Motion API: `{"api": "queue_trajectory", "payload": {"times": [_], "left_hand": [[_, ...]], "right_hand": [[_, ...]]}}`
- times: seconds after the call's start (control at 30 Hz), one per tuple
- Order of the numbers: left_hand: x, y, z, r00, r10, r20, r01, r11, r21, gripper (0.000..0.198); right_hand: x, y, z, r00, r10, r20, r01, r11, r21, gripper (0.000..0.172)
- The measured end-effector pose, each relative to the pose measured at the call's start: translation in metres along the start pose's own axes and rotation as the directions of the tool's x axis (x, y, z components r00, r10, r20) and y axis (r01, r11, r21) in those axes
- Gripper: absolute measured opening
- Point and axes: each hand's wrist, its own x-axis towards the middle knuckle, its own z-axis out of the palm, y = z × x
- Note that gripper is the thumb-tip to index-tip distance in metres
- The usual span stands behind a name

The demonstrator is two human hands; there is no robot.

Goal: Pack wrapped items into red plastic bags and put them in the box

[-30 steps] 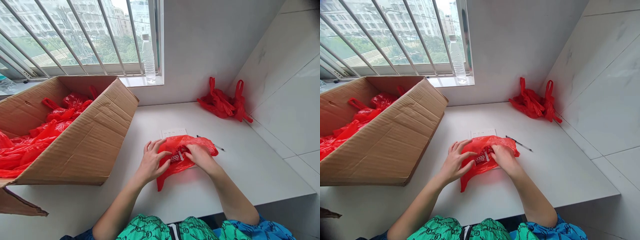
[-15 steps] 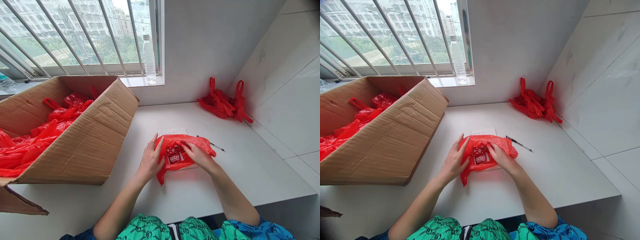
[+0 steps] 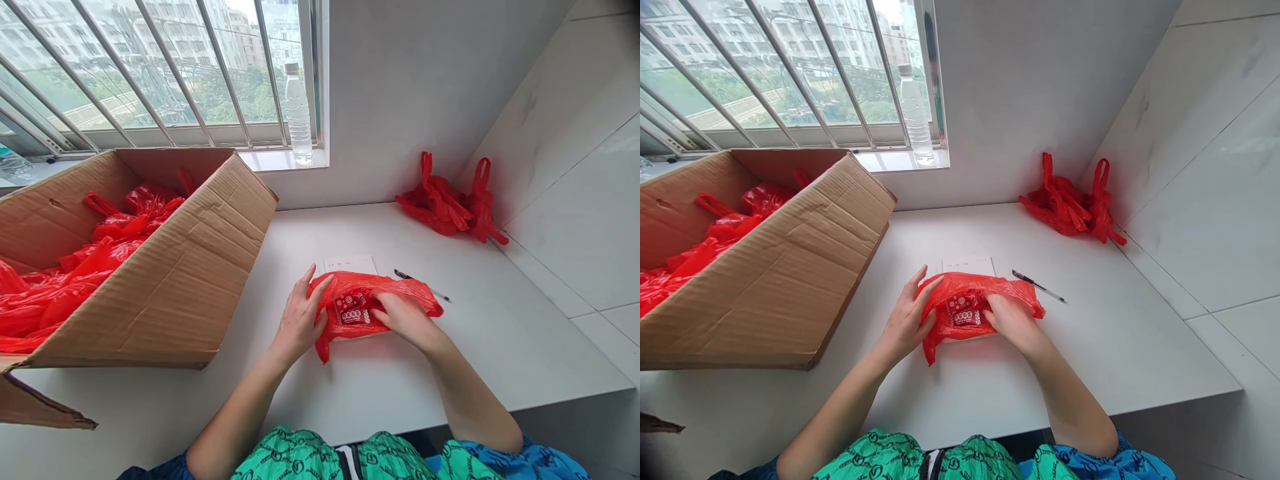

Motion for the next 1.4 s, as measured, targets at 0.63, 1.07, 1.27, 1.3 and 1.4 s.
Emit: {"api": "queue_trajectory", "payload": {"times": [0.63,1.07,1.27,1.3,1.4], "left_hand": [[0.002,-0.002,-0.01,0.984,-0.012,-0.178,-0.016,0.988,-0.152,0.051],[0.0,0.03,-0.031,0.979,0.061,-0.194,-0.08,0.993,-0.092,0.016],[0.001,0.032,-0.031,0.987,0.039,-0.154,-0.065,0.984,-0.166,0.015],[0.001,0.032,-0.03,0.988,0.044,-0.149,-0.07,0.982,-0.173,0.015],[0.001,0.032,-0.027,0.988,0.06,-0.145,-0.089,0.976,-0.2,0.017]], "right_hand": [[0.023,0.007,0.011,0.989,-0.001,-0.146,-0.012,0.997,-0.082,0.016],[-0.015,-0.043,-0.025,0.942,-0.291,-0.165,0.334,0.786,0.521,0.022],[-0.009,-0.042,-0.016,0.944,-0.323,-0.063,0.289,0.721,0.629,0.023],[-0.008,-0.041,-0.015,0.947,-0.317,-0.052,0.276,0.718,0.639,0.024],[-0.006,-0.039,-0.013,0.952,-0.301,-0.061,0.265,0.704,0.658,0.029]]}}
